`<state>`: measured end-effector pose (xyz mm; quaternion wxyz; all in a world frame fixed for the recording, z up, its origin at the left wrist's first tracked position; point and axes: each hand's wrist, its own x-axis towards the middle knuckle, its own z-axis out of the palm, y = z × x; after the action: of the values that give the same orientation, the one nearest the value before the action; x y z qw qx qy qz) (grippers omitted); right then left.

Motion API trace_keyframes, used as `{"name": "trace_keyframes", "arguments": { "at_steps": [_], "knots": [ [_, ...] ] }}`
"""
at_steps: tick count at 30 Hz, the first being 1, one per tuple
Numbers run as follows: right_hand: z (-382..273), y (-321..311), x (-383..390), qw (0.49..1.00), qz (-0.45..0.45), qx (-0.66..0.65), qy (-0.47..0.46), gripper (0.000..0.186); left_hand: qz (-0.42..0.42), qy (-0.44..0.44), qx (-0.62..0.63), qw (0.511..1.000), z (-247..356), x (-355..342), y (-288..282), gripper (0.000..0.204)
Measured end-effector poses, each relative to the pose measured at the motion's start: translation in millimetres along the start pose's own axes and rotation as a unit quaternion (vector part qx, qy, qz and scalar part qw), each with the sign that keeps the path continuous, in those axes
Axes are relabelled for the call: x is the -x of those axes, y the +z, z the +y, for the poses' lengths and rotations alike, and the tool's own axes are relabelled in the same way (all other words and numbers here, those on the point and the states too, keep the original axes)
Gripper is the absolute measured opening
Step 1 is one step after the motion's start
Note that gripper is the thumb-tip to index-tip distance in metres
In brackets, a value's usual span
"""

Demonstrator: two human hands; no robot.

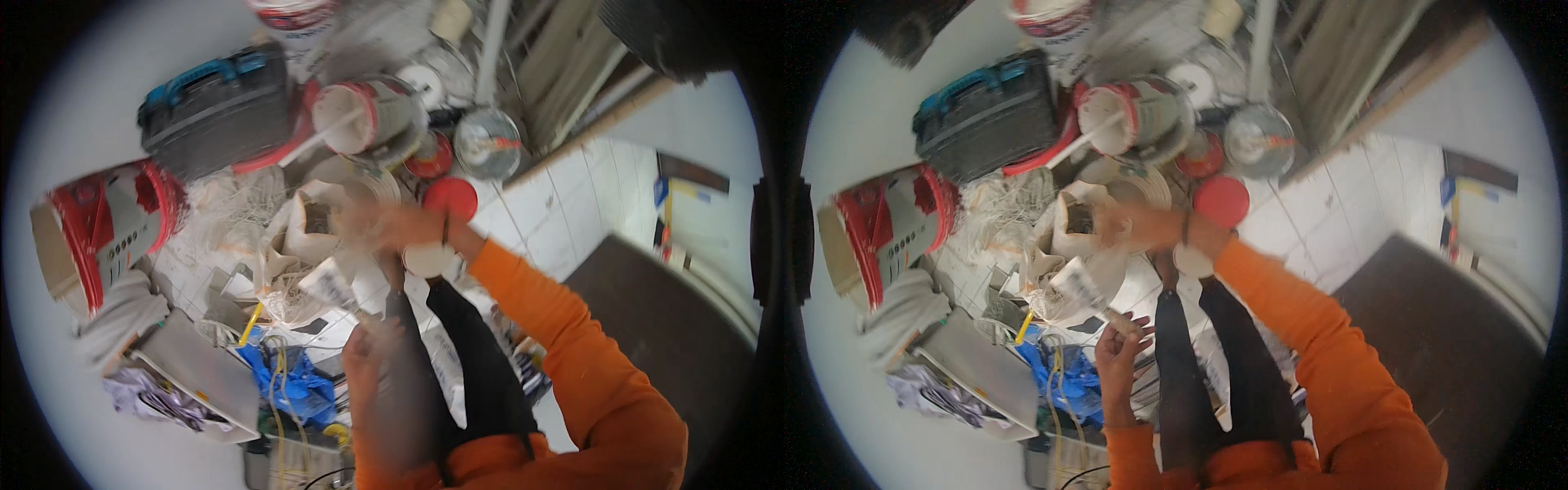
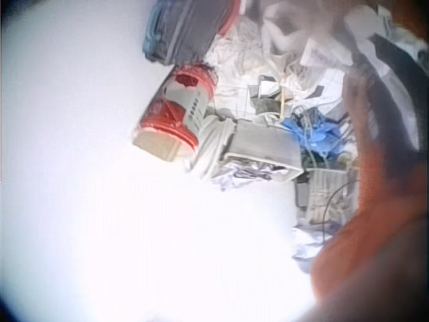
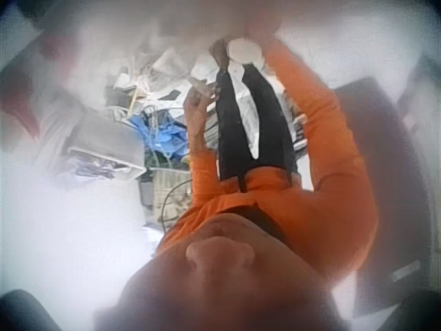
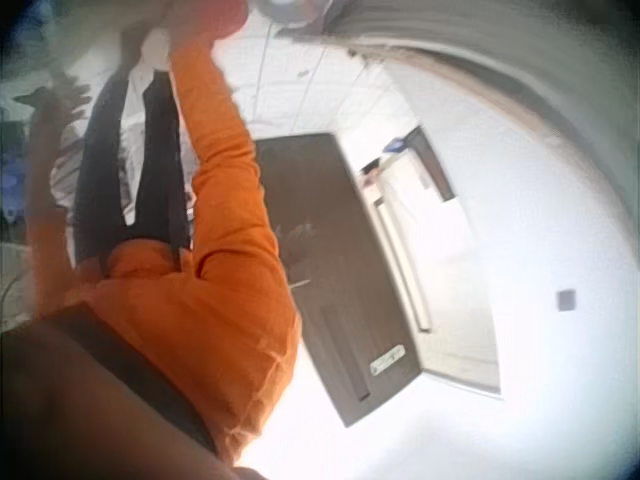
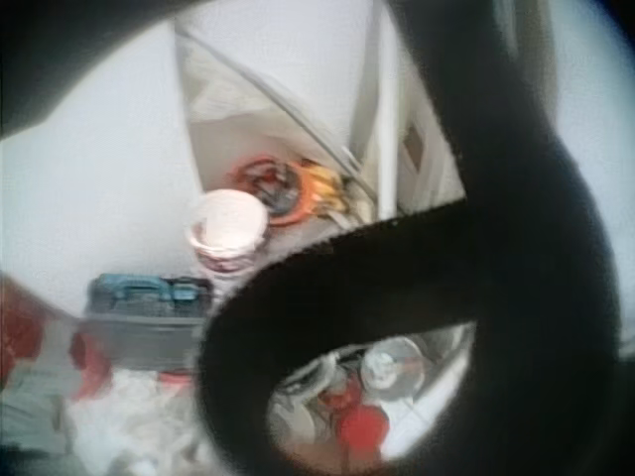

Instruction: The person retrieves a small bag of material, then picks up a putty knife and a container of white paste. They apply the paste onto a rectangular board and spread it evenly across the surface.

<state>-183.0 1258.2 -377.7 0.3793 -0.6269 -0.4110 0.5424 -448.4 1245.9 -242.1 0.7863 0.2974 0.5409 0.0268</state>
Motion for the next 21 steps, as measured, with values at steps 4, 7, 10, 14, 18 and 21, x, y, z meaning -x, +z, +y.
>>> {"name": "trace_keyframes", "arguments": {
  "at_steps": [4,7,10,14,18,21],
  "knots": [
    [-20.8,96.1,128.0,0.927,-0.078,-0.265,0.254,0.054,-0.139,-0.132,-0.117,0.974,-36.6,-11.9,1.2,0.042],
    [32.2,190.0,203.4,0.884,0.181,-0.371,0.217,0.037,-0.258,-0.181,-0.425,0.849,-77.5,-13.3,-4.9,0.046],
    [21.9,188.0,252.3,0.875,0.246,-0.279,0.309,0.041,-0.270,-0.099,-0.574,0.767,-110.5,-16.3,-40.7,0.064],
    [32.4,213.0,300.9,0.922,0.218,-0.119,0.297,0.063,-0.050,-0.235,-0.198,0.950,-104.5,-16.6,13.6,0.057],
    [4.1,202.3,352.7,0.940,0.159,-0.059,0.296,0.064,-0.107,-0.297,-0.150,0.937,-142.1,-23.6,43.6,0.050],
    [24.7,211.5,394.0,0.928,0.224,-0.086,0.284,0.069,-0.127,-0.276,-0.244,0.921,-184.6,-21.2,63.4,0.032]
  ]
}}
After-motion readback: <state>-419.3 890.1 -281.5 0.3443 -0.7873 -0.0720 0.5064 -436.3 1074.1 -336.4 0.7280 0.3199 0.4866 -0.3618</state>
